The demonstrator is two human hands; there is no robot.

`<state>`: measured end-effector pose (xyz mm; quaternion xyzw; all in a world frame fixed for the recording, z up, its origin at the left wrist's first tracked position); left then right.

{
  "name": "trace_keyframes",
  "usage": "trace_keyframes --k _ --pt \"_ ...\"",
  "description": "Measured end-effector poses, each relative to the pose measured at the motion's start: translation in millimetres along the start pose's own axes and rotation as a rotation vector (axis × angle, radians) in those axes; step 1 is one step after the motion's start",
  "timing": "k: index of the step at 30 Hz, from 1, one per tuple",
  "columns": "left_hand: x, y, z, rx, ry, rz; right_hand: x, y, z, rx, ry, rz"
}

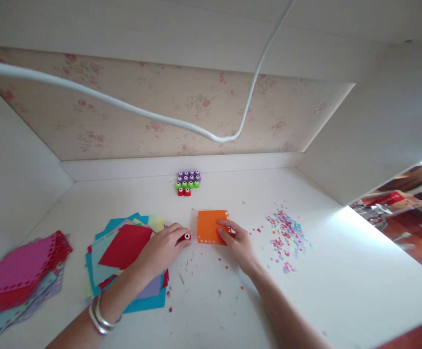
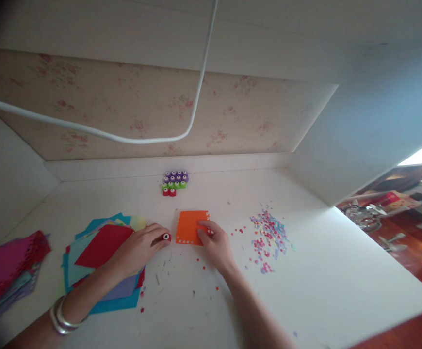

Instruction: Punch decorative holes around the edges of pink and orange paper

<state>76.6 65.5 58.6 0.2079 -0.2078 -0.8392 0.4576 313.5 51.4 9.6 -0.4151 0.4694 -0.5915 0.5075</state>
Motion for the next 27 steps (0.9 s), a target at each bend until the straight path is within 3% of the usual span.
trace_keyframes --k 5,11,27 --pt "22.9 -7.7 -11.9 0.084 0.054 -0.005 7.4 -7.2 -7.4 0.11 -0.047 0.029" --pt "31.6 -19.1 -19.9 0.222 0.174 0.051 8.6 -6.3 -8.3 0.131 -0.039 0.073" --pt "32.9 -21.8 -22.6 0.339 0.16 0.114 14.2 -14.2 -14.2 0.288 -0.054 0.201"
Point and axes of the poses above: each hand's wrist, its own x-axis away from the middle knuckle, its own z-axis out of the back of the hand, y = z × x, the point moved 2 cm from there along -x, towards the middle knuckle, and after that the axes turned 2 degrees about x, right-handed, at the moved point
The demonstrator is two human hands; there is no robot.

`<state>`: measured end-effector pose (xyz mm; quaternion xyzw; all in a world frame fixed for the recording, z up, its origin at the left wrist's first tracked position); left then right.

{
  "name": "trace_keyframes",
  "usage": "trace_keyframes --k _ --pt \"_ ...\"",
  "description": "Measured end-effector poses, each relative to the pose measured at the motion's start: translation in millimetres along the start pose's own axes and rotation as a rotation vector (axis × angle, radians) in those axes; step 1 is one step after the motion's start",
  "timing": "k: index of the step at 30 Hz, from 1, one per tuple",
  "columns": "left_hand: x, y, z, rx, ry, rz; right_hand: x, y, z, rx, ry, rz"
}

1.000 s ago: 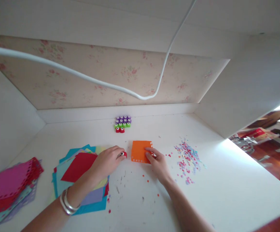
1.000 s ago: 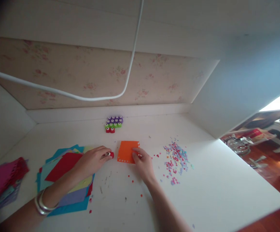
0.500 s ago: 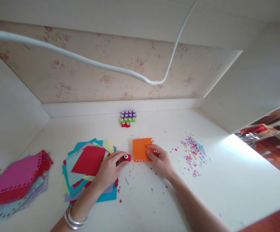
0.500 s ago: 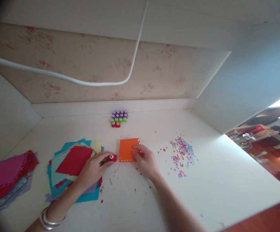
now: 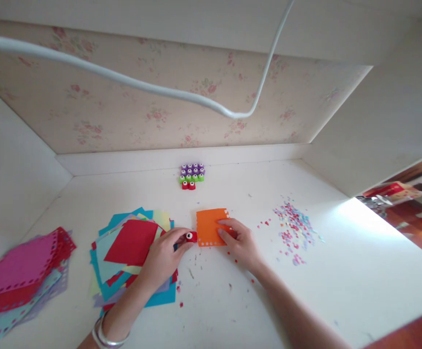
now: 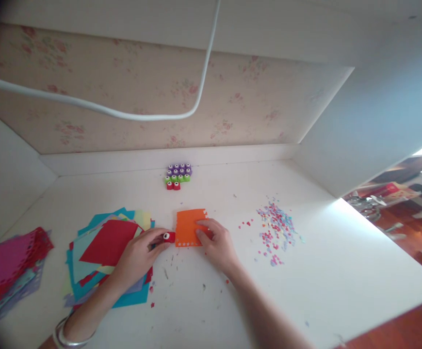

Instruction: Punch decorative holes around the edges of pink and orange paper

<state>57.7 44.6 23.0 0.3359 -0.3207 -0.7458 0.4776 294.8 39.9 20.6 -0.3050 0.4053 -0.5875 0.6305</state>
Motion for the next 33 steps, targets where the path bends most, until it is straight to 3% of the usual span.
trace_keyframes --k 12,20,27,33 --pt "-0.8 -0.6 -1.2 0.0 -0.008 -0.031 1.2 -7.9 -0.3 0.042 -0.007 0.065" --pt "1.0 -2.1 -1.0 -0.178 -0.004 -0.093 5.4 -11.8 -5.0 0.145 -0.038 0.151" --pt "0.8 1.6 1.8 -0.187 -0.039 -0.093 9.0 -9.5 1.1 0.45 0.032 0.31" --pt "-0.2 1.6 -0.8 -0.193 -0.011 -0.109 8.9 -8.5 -2.8 0.614 -0.175 0.376"
Point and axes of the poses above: each hand's wrist, its own x-axis away from the middle knuckle, its own z-axis out of the back of the hand, y = z × x, the point moved 2 cm from there along -x, towards the middle knuckle, and after that the axes turned 2 degrees about x, right-handed, at the moved point
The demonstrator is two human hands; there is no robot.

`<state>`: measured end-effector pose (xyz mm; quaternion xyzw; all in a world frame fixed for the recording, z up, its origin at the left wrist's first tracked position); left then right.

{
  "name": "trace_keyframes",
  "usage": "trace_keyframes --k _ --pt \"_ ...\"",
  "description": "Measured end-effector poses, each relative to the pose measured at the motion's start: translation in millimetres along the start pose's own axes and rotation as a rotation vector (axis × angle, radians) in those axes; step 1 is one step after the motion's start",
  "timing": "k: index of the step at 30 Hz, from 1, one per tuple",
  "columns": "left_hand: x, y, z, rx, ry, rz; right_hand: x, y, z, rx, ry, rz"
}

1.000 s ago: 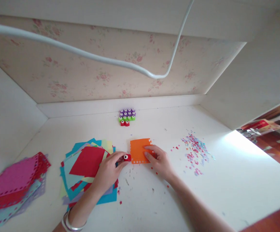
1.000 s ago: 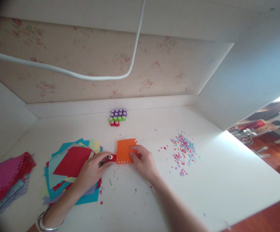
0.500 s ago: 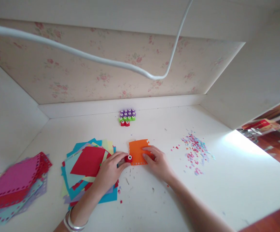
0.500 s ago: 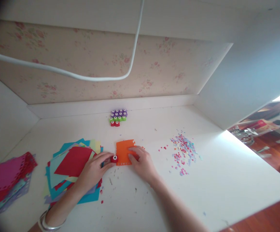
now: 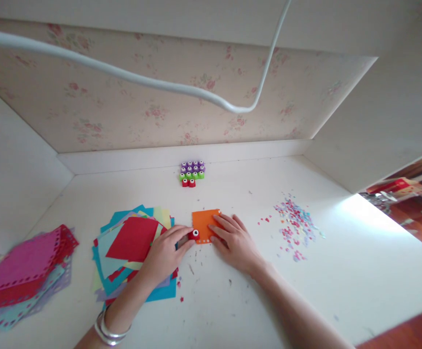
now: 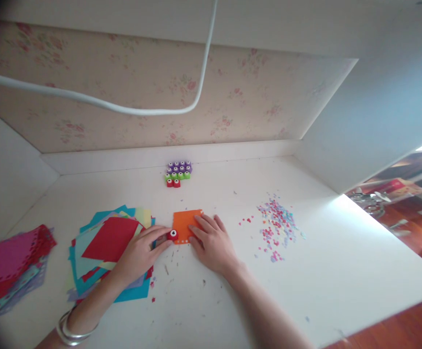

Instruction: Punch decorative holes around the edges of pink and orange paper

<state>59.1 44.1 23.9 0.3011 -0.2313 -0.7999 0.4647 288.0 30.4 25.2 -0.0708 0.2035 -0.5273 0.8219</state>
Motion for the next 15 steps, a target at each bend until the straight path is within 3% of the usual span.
trace_keyframes --k 15 --pt "0.1 -0.1 0.6 0.044 -0.032 0.047 -1.0 -4.3 4.1 -0.033 -0.019 -0.008"
Point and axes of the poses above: each hand's wrist, its own x-axis away from the middle knuckle, its own z-axis out of the back of the hand, y = z × x, the point moved 2 cm from there along -x, towards the middle knuckle, and after that the axes turned 2 degrees about x, right-handed, at the moved point
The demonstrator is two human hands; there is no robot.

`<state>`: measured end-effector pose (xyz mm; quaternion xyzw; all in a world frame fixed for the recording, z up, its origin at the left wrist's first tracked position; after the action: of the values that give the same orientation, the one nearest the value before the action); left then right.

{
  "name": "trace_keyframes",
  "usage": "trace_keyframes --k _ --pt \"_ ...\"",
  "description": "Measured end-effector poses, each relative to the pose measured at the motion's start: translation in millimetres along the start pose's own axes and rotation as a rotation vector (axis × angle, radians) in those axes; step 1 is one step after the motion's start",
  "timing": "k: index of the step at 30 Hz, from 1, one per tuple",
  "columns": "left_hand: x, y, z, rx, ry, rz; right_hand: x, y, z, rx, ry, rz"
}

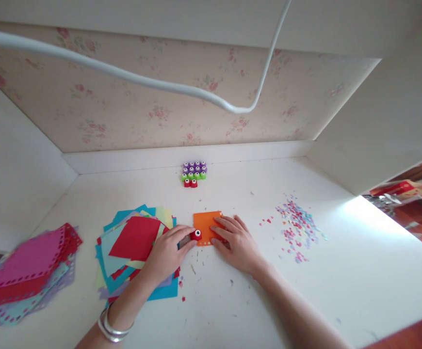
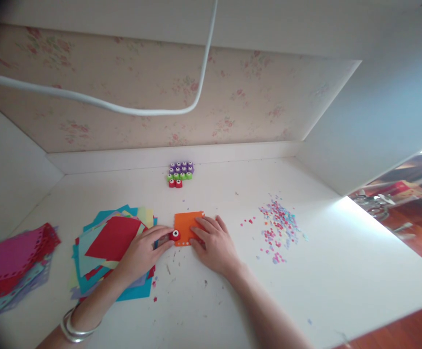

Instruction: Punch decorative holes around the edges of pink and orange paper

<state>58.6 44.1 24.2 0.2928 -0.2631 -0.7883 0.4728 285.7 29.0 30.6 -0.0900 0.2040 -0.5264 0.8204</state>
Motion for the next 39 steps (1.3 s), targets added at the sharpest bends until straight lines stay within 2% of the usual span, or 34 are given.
trace_keyframes --k 13,26,32,39 --pt "-0.3 1.9 0.0 -0.003 0.007 0.002 0.8 -0.4 2.1 -0.02 -0.003 0.0" --pt "-13.4 21.8 11.7 0.081 0.05 0.103 2.0 -1.3 4.1 -0.03 0.021 0.007" --pt "-27.6 32.2 12.0 0.06 -0.068 0.174 2.9 -1.4 4.8 -0.029 0.017 0.007" --pt "-42.6 21.9 3.5 0.028 -0.183 0.256 3.5 -1.7 4.7 -0.027 0.016 0.004"
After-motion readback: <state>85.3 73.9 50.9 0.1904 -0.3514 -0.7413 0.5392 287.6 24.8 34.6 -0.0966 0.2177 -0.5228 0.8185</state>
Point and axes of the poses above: each hand's wrist, its own x-axis away from the middle knuckle, its own z-axis out of the back of the hand, y = z × x, the point moved 2 cm from there along -x, towards the middle knuckle, and after that the axes turned 2 degrees about x, right-handed, at the moved point
